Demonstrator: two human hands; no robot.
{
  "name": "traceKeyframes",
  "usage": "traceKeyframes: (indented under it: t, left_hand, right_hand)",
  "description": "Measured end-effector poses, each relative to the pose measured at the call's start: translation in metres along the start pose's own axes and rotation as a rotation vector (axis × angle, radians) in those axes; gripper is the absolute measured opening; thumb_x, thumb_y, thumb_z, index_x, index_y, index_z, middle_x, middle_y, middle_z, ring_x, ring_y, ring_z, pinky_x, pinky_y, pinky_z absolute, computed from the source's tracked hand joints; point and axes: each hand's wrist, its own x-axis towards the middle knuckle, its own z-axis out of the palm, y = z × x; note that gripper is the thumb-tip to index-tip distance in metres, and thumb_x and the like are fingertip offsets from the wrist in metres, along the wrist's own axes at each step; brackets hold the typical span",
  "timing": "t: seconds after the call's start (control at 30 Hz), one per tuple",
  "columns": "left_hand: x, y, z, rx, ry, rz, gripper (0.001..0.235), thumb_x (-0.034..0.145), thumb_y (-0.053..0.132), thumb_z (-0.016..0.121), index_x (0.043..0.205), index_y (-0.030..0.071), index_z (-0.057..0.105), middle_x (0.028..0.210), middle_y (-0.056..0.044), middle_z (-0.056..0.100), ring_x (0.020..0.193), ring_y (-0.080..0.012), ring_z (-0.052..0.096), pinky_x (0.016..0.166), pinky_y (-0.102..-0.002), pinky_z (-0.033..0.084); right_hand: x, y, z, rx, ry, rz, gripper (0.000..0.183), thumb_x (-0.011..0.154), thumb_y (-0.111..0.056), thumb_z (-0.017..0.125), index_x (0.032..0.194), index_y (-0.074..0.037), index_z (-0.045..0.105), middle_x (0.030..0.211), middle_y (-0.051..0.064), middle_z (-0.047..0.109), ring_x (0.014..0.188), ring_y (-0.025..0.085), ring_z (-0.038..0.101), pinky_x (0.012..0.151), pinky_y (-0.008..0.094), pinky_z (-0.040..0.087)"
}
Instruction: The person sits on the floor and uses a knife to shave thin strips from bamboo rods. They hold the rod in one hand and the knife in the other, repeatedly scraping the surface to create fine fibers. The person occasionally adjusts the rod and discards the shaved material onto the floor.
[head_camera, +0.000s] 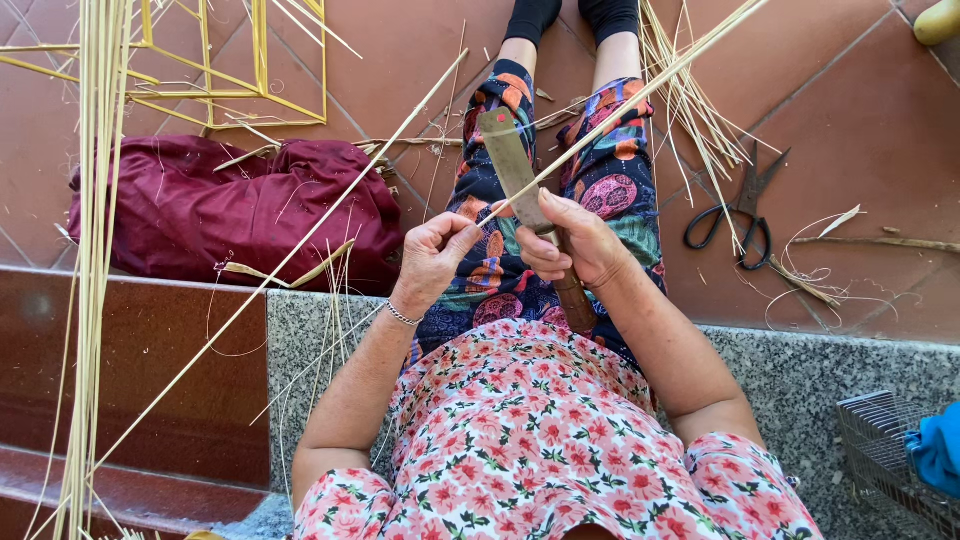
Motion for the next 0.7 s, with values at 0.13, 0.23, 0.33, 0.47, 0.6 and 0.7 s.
traceKeyframes:
  t: [0.13,0.23,0.33,0.47,0.6,0.7]
  left_hand:
    - [0.000,-0.001,0.000,-0.004,-0.005,0.021,0.009,0.101,0.008,0.070,0.096,0.001,0.072,0.078,0.010,0.059,0.069,0.0018,0.046,0.058,-0.017,0.037]
    - [-0.002,0.007,0.000,-0.018,-0.004,0.009,0.009,0.101,0.008,0.070,0.096,0.001,0.072,0.077,0.010,0.058,0.067,0.0017,0.045,0.056,-0.017,0.036]
    - [-0.007,0.027,-0.001,-0.041,0.019,-0.041,0.008,0.100,0.006,0.068,0.098,0.000,0.073,0.077,0.009,0.060,0.065,0.0012,0.046,0.054,-0.017,0.035]
    - [-0.030,0.074,-0.013,0.086,0.021,0.115,0.006,0.098,0.004,0.069,0.097,-0.001,0.072,0.076,0.006,0.063,0.065,0.0006,0.051,0.055,-0.018,0.039]
    - [-0.064,0.132,-0.030,0.330,-0.011,0.337,0.002,0.091,-0.001,0.072,0.090,-0.002,0.071,0.070,-0.003,0.061,0.057,-0.0060,0.053,0.051,-0.023,0.038]
    - [-0.087,0.172,-0.037,0.353,-0.090,0.429,0.007,0.084,-0.001,0.076,0.088,0.003,0.071,0.064,-0.002,0.057,0.053,-0.0125,0.054,0.049,-0.028,0.037]
  right_hand:
    - [0.001,0.001,-0.002,0.020,-0.025,0.008,0.053,0.112,-0.042,0.044,0.141,0.002,0.053,0.063,-0.001,0.045,0.045,0.006,0.037,0.041,0.022,0.032]
    - [0.002,0.000,0.002,-0.007,-0.016,0.013,0.053,0.111,-0.043,0.045,0.140,0.000,0.055,0.063,0.000,0.046,0.045,0.006,0.037,0.041,0.023,0.033]
    - [0.000,-0.003,0.014,-0.025,0.007,0.026,0.051,0.110,-0.045,0.046,0.138,-0.003,0.055,0.063,0.001,0.047,0.044,0.007,0.038,0.040,0.023,0.032]
    - [-0.012,0.004,0.046,-0.009,-0.058,-0.019,0.049,0.111,-0.048,0.051,0.133,-0.004,0.054,0.066,0.003,0.050,0.047,0.009,0.041,0.042,0.025,0.032]
    - [-0.032,0.010,0.073,-0.167,-0.186,-0.027,0.054,0.107,-0.047,0.057,0.140,-0.005,0.054,0.066,0.004,0.053,0.047,0.008,0.043,0.041,0.025,0.031]
    - [-0.053,0.013,0.085,-0.169,-0.354,0.072,0.048,0.112,-0.042,0.058,0.140,-0.004,0.056,0.071,0.007,0.057,0.050,0.008,0.045,0.044,0.025,0.033]
